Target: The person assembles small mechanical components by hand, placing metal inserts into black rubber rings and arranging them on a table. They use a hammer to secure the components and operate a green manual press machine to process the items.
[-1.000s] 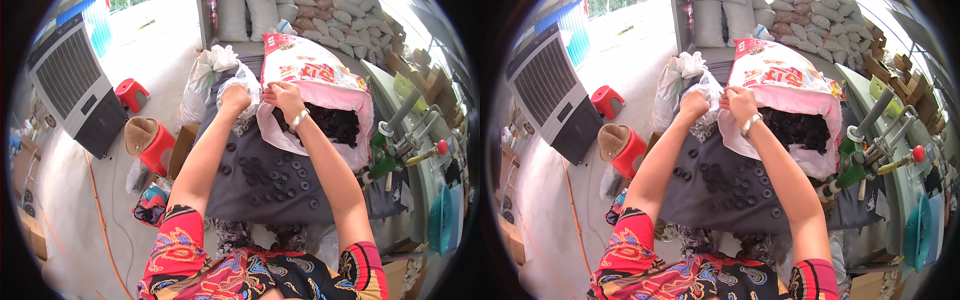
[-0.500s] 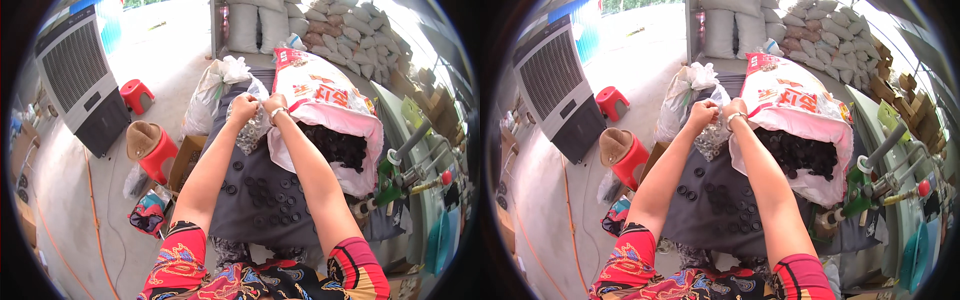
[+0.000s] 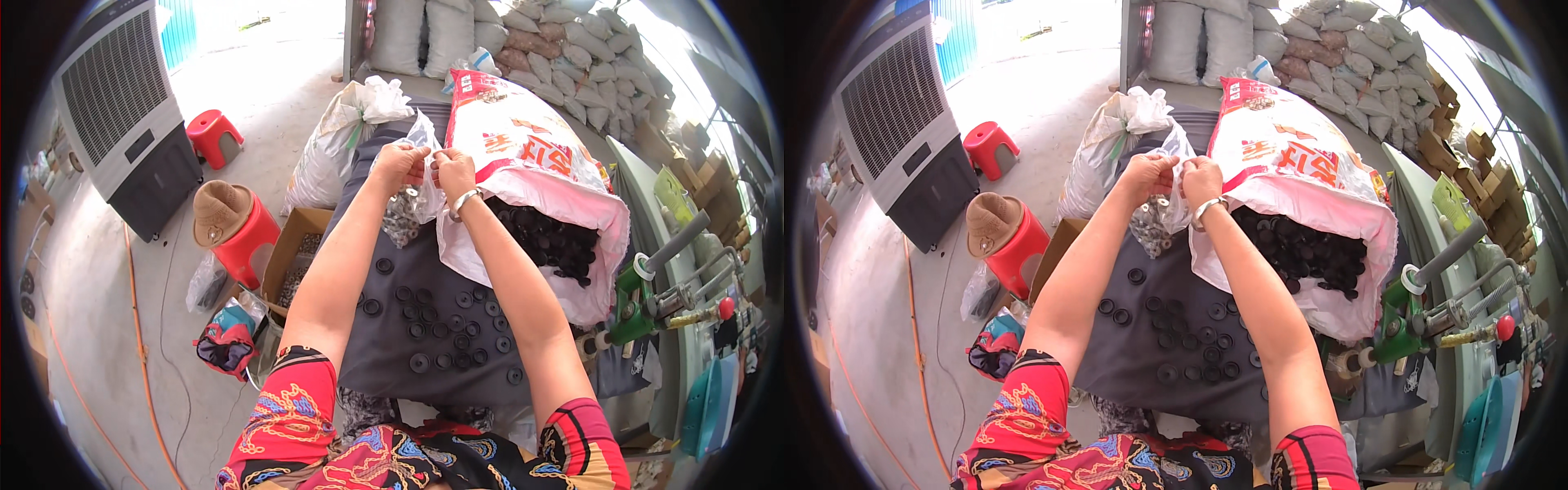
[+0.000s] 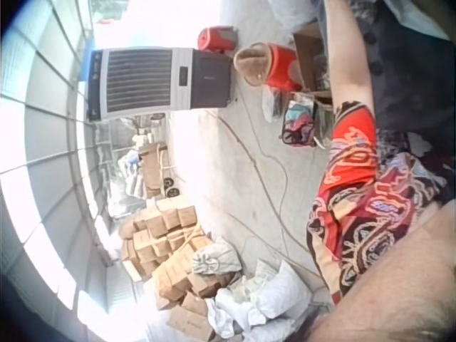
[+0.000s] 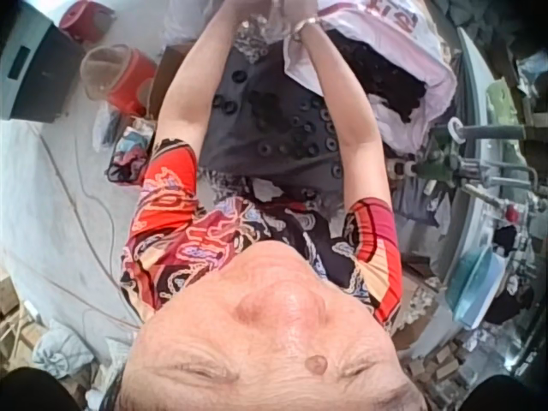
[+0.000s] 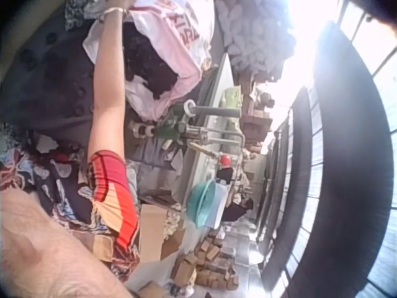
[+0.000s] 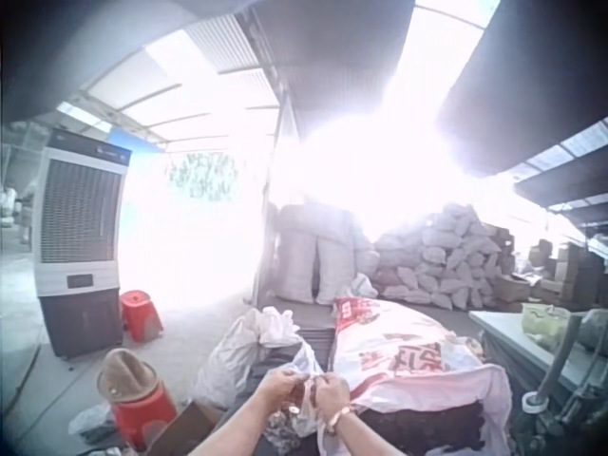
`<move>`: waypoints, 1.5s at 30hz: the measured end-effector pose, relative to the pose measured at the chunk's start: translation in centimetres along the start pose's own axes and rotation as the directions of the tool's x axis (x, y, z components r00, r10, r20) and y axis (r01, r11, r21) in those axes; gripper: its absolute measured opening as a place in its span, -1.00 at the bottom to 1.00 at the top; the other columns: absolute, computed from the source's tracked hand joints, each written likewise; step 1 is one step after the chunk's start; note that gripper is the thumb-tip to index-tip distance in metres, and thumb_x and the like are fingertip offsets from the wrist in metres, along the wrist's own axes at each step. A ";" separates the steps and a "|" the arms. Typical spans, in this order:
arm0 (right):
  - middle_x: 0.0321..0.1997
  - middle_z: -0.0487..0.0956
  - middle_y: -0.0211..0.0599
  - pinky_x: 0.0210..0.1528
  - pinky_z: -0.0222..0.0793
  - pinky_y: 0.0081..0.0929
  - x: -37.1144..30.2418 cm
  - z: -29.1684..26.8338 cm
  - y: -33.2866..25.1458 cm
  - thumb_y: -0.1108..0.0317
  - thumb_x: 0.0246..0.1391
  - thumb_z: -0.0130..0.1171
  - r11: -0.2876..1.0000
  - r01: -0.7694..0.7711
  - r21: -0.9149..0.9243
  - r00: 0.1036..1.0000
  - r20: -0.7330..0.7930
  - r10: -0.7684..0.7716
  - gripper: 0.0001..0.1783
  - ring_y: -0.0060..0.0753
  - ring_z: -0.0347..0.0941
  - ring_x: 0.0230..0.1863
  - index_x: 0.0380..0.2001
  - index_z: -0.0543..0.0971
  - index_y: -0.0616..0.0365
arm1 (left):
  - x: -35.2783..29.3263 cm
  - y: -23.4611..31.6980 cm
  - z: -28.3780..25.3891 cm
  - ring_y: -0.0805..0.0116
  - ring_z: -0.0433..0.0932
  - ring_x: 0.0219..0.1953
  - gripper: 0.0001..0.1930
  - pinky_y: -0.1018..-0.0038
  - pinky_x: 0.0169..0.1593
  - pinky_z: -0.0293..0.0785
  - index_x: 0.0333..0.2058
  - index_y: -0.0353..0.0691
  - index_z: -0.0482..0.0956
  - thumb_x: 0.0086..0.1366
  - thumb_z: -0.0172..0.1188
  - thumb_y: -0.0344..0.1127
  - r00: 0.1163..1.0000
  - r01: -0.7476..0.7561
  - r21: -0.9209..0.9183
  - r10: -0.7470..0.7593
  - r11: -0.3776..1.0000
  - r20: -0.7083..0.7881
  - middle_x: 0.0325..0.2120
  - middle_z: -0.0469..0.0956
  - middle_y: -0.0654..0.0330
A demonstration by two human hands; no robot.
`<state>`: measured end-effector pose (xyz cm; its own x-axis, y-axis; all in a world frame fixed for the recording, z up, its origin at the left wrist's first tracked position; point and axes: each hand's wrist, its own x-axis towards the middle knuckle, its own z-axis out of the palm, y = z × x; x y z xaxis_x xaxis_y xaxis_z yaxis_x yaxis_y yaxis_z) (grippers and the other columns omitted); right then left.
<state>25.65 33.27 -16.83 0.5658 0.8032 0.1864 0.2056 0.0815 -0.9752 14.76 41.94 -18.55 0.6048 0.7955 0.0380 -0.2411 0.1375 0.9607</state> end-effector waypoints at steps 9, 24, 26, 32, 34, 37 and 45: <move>-0.50 0.53 -0.21 -0.59 0.35 -0.47 5.4 -1.2 1.3 0.36 0.06 0.25 0.973 -0.107 -0.203 0.992 0.040 0.117 -0.74 -0.45 0.41 -0.60 -0.36 0.51 0.42 | -0.8 -0.7 2.2 0.52 0.52 -0.53 -0.77 0.56 -0.43 0.49 -0.35 -0.25 0.60 0.12 0.37 -0.24 0.999 -0.048 0.152 0.046 0.987 0.017 -0.53 0.56 0.28; -0.68 0.44 -0.35 -0.69 0.15 -0.52 3.8 -0.2 0.6 0.56 -0.04 0.11 0.980 -0.194 0.047 0.971 0.153 0.185 -0.92 -0.52 0.33 -0.69 -0.56 0.54 0.31 | -0.5 0.4 1.4 0.37 0.56 -0.56 -0.87 0.43 -0.48 0.56 -0.39 -0.31 0.57 0.16 0.20 -0.36 0.993 0.114 0.101 -0.110 0.988 -0.047 -0.54 0.56 0.13; -0.68 0.45 -0.36 -0.69 0.13 -0.54 4.1 -0.8 1.5 0.53 0.01 0.10 0.989 -0.143 0.043 0.970 0.205 0.131 -0.89 -0.53 0.32 -0.69 -0.55 0.54 0.30 | -0.3 1.5 1.7 0.33 0.55 -0.61 -0.87 0.41 -0.52 0.57 -0.43 -0.31 0.56 0.18 0.13 -0.37 0.971 0.234 0.098 -0.228 0.967 -0.075 -0.59 0.54 0.11; -0.58 0.51 -0.31 -0.65 0.50 -0.50 1.7 -2.1 -0.1 0.46 0.03 0.14 0.995 -0.061 -0.079 0.965 0.250 0.079 -0.88 -0.51 0.43 -0.65 -0.43 0.53 0.34 | -0.8 1.5 0.6 0.47 0.41 -0.76 -0.79 0.54 -0.66 0.40 -0.52 -0.24 0.53 0.28 0.05 -0.33 0.983 -0.061 0.376 -0.011 0.925 0.186 -0.75 0.42 0.26; -0.58 0.51 -0.30 -0.67 0.50 -0.50 0.7 -2.3 -1.1 0.48 0.01 0.15 0.994 -0.084 -0.069 0.963 0.250 0.099 -0.89 -0.51 0.44 -0.66 -0.44 0.53 0.34 | -1.4 1.2 0.6 0.61 0.32 -0.75 -0.78 0.59 -0.68 0.22 -0.53 -0.22 0.52 0.30 0.04 -0.34 0.968 -0.118 0.334 0.034 0.935 0.248 -0.74 0.39 0.35; -0.58 0.52 -0.29 -0.68 0.50 -0.50 0.2 -2.8 -1.5 0.54 -0.07 0.17 0.997 -0.059 -0.056 0.959 0.274 0.073 -0.93 -0.49 0.46 -0.67 -0.48 0.52 0.34 | -2.3 0.5 0.9 0.63 0.28 -0.73 -0.79 0.61 -0.66 0.18 -0.53 -0.21 0.52 0.29 0.05 -0.34 0.971 -0.169 0.318 0.103 0.933 0.214 -0.74 0.37 0.37; -0.30 0.60 0.12 -0.12 0.46 -0.06 1.0 -3.7 -1.2 0.36 -0.04 0.05 0.265 0.226 -0.937 0.937 0.134 -0.323 -0.78 0.15 0.55 -0.19 -0.34 0.60 0.17 | -0.2 -0.6 -2.3 0.61 0.23 -0.66 -0.76 0.53 -0.55 0.16 -0.66 -0.22 0.44 0.21 0.06 -0.38 0.643 -0.706 0.387 0.766 0.593 0.000 -0.74 0.33 0.38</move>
<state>28.85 31.78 -15.02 0.3565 0.8051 0.4740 0.9307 -0.3503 -0.1051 13.01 43.09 -19.75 0.2047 0.6166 0.7602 -0.2760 -0.7087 0.6492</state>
